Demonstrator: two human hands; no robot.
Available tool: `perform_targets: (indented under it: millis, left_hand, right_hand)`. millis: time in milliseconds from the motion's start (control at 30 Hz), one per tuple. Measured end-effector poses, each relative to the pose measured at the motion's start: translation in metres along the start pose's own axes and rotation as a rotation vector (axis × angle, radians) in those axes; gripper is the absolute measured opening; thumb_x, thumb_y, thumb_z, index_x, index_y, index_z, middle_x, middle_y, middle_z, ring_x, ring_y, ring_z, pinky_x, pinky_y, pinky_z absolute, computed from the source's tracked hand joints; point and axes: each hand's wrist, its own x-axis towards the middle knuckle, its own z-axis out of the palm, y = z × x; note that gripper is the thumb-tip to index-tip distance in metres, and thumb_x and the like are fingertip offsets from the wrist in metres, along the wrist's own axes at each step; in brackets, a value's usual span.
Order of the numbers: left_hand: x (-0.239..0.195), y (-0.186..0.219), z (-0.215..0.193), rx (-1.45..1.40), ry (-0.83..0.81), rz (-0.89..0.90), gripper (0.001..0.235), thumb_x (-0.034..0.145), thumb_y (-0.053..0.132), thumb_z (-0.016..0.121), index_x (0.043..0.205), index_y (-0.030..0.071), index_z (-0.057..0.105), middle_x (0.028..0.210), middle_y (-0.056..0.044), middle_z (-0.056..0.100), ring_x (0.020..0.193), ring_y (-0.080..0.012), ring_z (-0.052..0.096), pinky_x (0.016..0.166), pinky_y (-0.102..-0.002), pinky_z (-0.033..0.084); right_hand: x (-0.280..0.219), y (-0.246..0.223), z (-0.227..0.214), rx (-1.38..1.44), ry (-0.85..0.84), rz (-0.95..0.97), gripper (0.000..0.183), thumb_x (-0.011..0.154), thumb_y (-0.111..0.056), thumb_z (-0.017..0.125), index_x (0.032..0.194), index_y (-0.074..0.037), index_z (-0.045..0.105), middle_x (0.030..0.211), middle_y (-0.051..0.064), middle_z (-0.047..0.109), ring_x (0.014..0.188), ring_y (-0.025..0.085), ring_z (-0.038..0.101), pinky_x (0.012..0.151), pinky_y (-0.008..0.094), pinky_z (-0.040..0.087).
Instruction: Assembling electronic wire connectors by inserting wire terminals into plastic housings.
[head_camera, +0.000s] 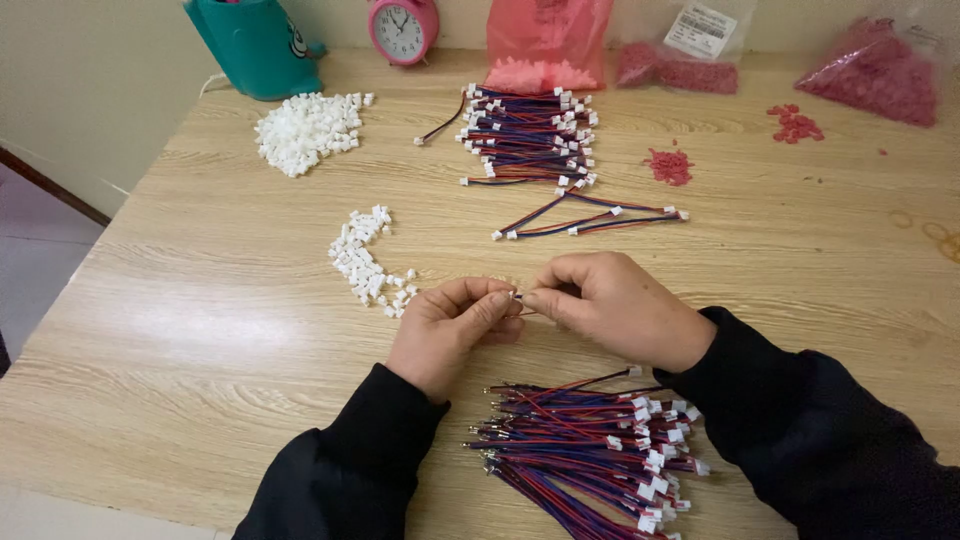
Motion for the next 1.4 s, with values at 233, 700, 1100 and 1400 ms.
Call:
perform_targets:
  millis: [233, 700, 1100, 1400]
  left_hand:
    - [-0.002, 0.000, 0.003, -0.037, 0.005, -0.007, 0.021, 0.087, 0.008, 0.069, 0.102, -0.007, 0.069, 0.082, -0.018, 0.071, 0.074, -0.0246, 0.073, 0.068, -0.035, 0.063]
    - [0.003, -0.006, 0.001, -0.086, 0.049, -0.012, 0.022, 0.087, 0.006, 0.070, 0.102, -0.010, 0.067, 0.081, -0.023, 0.071, 0.072, -0.0302, 0.073, 0.067, -0.040, 0.063]
    - [0.005, -0.007, 0.000, -0.157, 0.022, -0.037, 0.022, 0.087, 0.005, 0.069, 0.103, -0.010, 0.066, 0.082, -0.022, 0.070, 0.073, -0.0303, 0.073, 0.068, -0.041, 0.064]
    - [0.001, -0.003, 0.005, -0.142, -0.007, -0.025, 0.020, 0.088, 0.007, 0.068, 0.102, -0.008, 0.067, 0.082, -0.020, 0.071, 0.074, -0.0287, 0.073, 0.069, -0.040, 0.064]
  right_hand:
    - [-0.002, -0.006, 0.001, -0.024, 0.019, -0.064, 0.011, 0.083, -0.013, 0.066, 0.078, -0.007, 0.074, 0.067, 0.008, 0.071, 0.068, 0.016, 0.062, 0.068, 0.031, 0.052]
    - [0.002, 0.000, 0.010, -0.040, 0.084, -0.153, 0.009, 0.083, -0.014, 0.069, 0.077, -0.007, 0.072, 0.069, 0.011, 0.068, 0.070, 0.021, 0.066, 0.068, 0.033, 0.052]
    - [0.002, 0.000, 0.004, 0.013, 0.056, 0.016, 0.010, 0.080, -0.015, 0.071, 0.080, -0.006, 0.075, 0.062, 0.008, 0.068, 0.066, 0.015, 0.061, 0.065, 0.030, 0.051]
    - [0.002, 0.006, 0.010, 0.010, 0.104, -0.080, 0.006, 0.080, -0.012, 0.072, 0.078, -0.007, 0.074, 0.063, 0.007, 0.068, 0.066, 0.013, 0.060, 0.064, 0.028, 0.051]
